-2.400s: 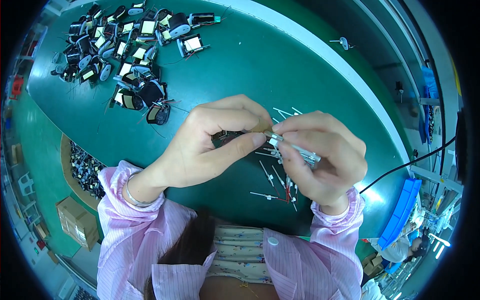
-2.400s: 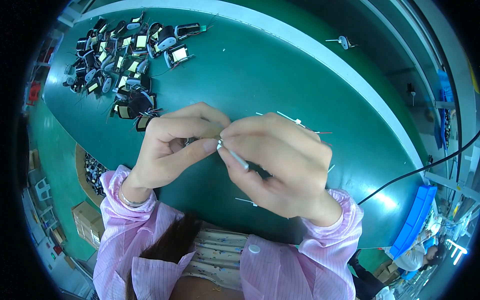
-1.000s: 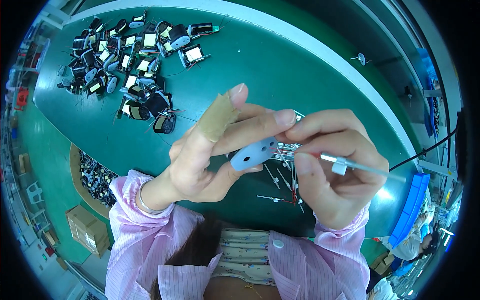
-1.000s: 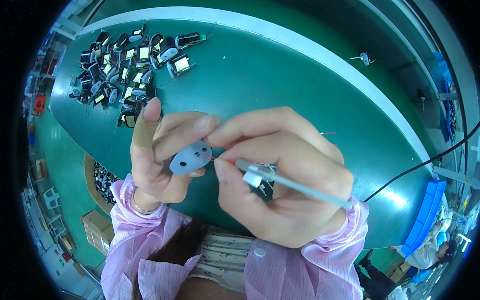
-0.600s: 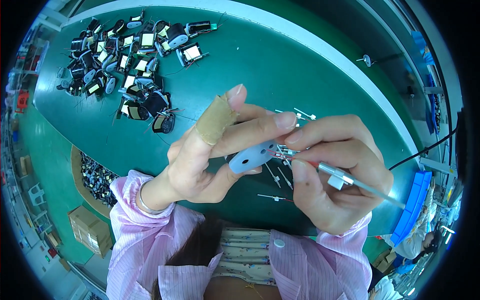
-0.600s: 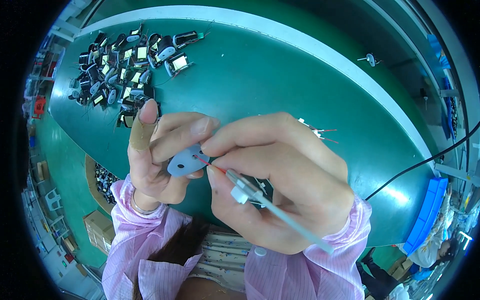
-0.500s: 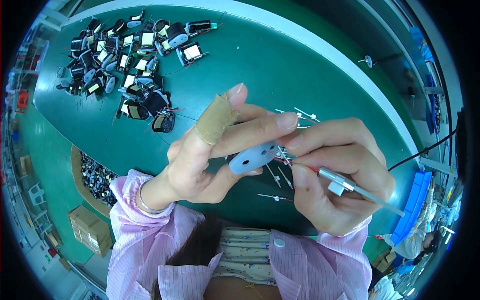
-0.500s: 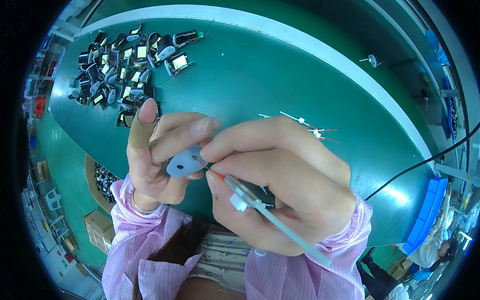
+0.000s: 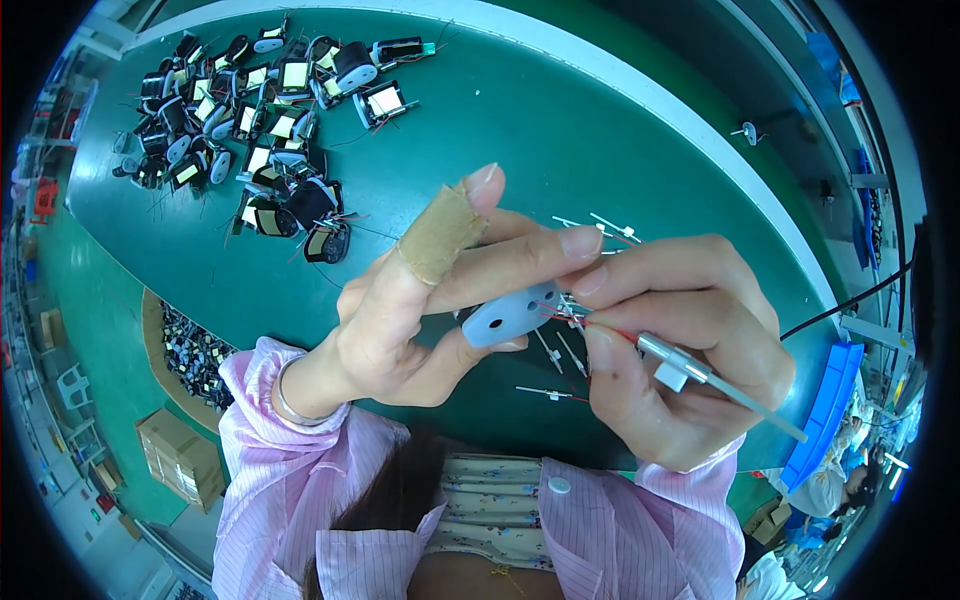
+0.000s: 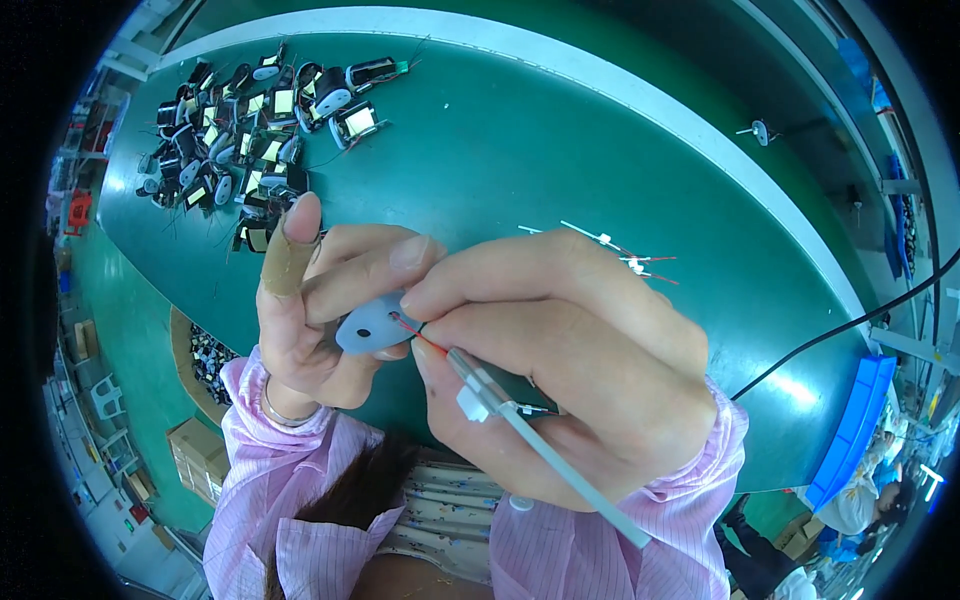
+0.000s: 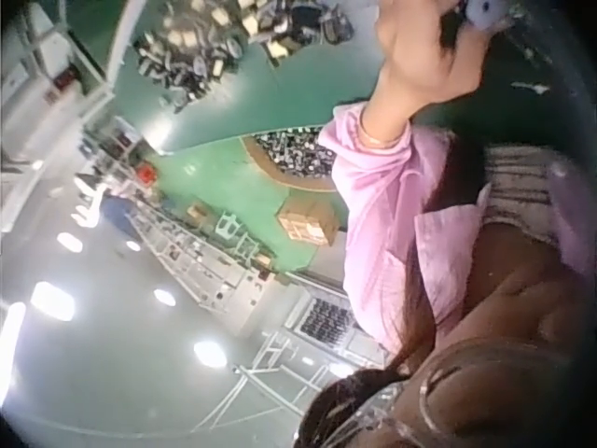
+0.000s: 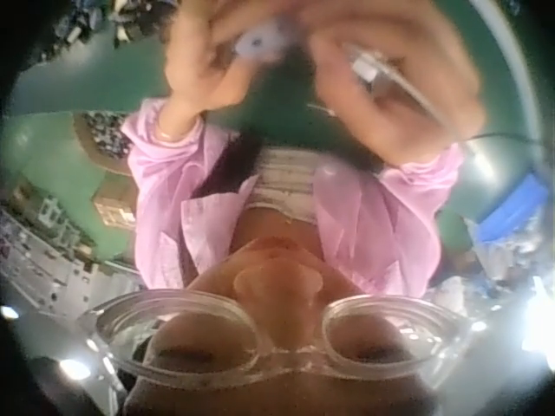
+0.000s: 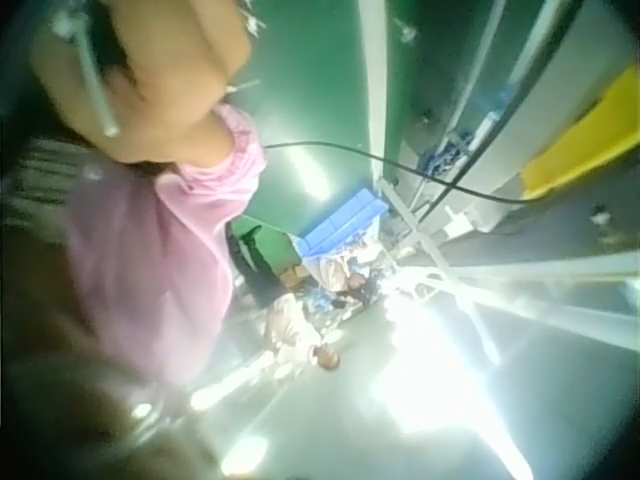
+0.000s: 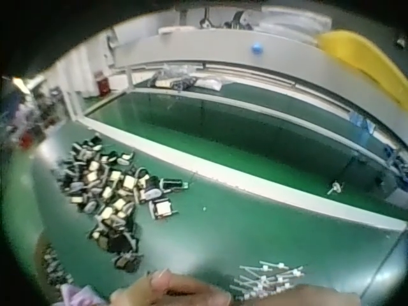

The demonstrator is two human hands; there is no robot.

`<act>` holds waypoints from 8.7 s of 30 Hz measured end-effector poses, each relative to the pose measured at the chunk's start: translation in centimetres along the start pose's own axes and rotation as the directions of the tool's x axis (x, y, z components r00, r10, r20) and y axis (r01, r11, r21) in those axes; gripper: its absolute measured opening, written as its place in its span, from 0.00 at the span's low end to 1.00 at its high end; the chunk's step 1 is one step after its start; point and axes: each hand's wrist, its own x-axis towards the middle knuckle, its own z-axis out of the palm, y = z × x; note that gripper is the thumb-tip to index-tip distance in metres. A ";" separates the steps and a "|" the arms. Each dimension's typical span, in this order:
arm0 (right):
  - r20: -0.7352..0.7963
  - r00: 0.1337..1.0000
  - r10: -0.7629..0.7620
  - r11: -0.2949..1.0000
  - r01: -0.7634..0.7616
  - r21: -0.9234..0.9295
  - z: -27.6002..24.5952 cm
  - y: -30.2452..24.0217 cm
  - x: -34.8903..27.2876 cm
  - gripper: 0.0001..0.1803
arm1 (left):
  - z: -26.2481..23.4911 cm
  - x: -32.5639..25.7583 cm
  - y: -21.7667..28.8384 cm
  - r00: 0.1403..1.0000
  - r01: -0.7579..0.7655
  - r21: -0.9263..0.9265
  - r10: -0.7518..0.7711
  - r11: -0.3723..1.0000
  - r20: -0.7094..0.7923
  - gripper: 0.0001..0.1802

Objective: The person assembles small electronic units by inserting metal pins and wires into plastic housings by hand, taking components from a cardboard box.

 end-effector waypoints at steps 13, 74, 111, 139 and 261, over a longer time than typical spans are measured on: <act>-0.025 0.999 0.036 0.999 -0.035 0.012 0.0 -0.1 0.1 0.06 | -0.1 0.1 0.3 1.000 0.010 0.015 -0.011 1.000 0.022 0.52; 0.102 0.993 0.067 0.934 -0.026 -0.356 1.5 1.5 -2.0 0.09 | 0.6 -0.4 -0.4 0.997 0.012 0.040 -0.009 0.999 -0.077 0.22; 0.310 0.768 0.560 0.813 -0.437 -0.385 -3.7 6.3 0.2 0.05 | -1.6 0.3 -2.4 0.863 0.324 -0.618 -0.491 0.717 -0.116 0.08; 0.211 0.856 0.472 0.473 -0.447 0.759 0.1 3.2 -0.4 0.14 | -1.2 -0.1 -0.6 0.885 0.409 -0.524 -0.464 0.747 0.030 0.03; 0.263 0.951 0.159 0.986 -0.168 0.012 0.0 2.1 0.3 0.06 | -2.6 -0.2 -0.4 0.794 0.607 -0.456 -0.528 0.651 0.302 0.21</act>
